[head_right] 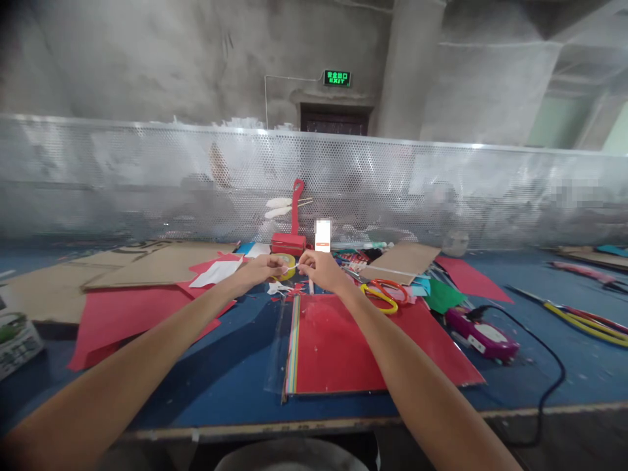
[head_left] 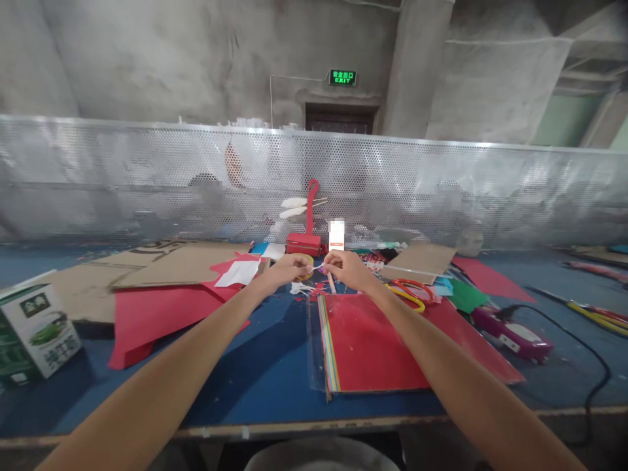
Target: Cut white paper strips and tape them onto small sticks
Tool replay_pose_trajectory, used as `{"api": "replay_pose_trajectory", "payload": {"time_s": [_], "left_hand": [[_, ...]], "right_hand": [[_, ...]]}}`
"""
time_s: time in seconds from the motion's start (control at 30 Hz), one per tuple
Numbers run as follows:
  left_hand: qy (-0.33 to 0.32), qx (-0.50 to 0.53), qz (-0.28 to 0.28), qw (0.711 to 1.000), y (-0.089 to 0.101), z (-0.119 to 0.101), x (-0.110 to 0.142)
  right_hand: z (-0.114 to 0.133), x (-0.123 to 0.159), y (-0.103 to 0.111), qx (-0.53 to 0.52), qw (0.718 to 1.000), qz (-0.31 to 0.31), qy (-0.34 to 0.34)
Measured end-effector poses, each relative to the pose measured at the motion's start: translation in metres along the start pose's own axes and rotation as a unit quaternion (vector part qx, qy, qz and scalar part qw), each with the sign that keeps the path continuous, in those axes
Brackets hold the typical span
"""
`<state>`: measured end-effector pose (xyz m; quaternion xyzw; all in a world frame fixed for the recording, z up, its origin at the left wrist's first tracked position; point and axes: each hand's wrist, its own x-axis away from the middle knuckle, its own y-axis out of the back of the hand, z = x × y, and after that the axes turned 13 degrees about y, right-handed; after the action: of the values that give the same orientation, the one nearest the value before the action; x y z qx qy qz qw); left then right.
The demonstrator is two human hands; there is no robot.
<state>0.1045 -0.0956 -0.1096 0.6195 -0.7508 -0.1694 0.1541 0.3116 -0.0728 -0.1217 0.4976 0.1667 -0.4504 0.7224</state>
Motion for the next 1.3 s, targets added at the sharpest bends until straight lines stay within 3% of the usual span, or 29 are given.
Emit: {"api": "replay_pose_trajectory", "payload": {"time_s": [0.43, 0.77, 1.07, 1.3], "left_hand": [[0.010, -0.013, 0.000, 1.000, 0.000, 0.001, -0.002], [-0.023, -0.002, 0.029, 0.999, 0.001, 0.001, -0.003], [-0.029, -0.035, 0.030, 0.998, 0.001, -0.001, -0.002], [-0.022, -0.046, 0.013, 0.999, 0.001, 0.001, -0.002]], "right_hand": [[0.006, -0.001, 0.000, 0.098, 0.995, 0.015, 0.029], [0.015, -0.002, -0.001, 0.232, 0.970, 0.056, 0.037], [0.015, -0.001, 0.000, 0.185, 0.979, 0.080, 0.017], [0.009, -0.001, -0.006, 0.125, 0.990, 0.047, 0.049]]}}
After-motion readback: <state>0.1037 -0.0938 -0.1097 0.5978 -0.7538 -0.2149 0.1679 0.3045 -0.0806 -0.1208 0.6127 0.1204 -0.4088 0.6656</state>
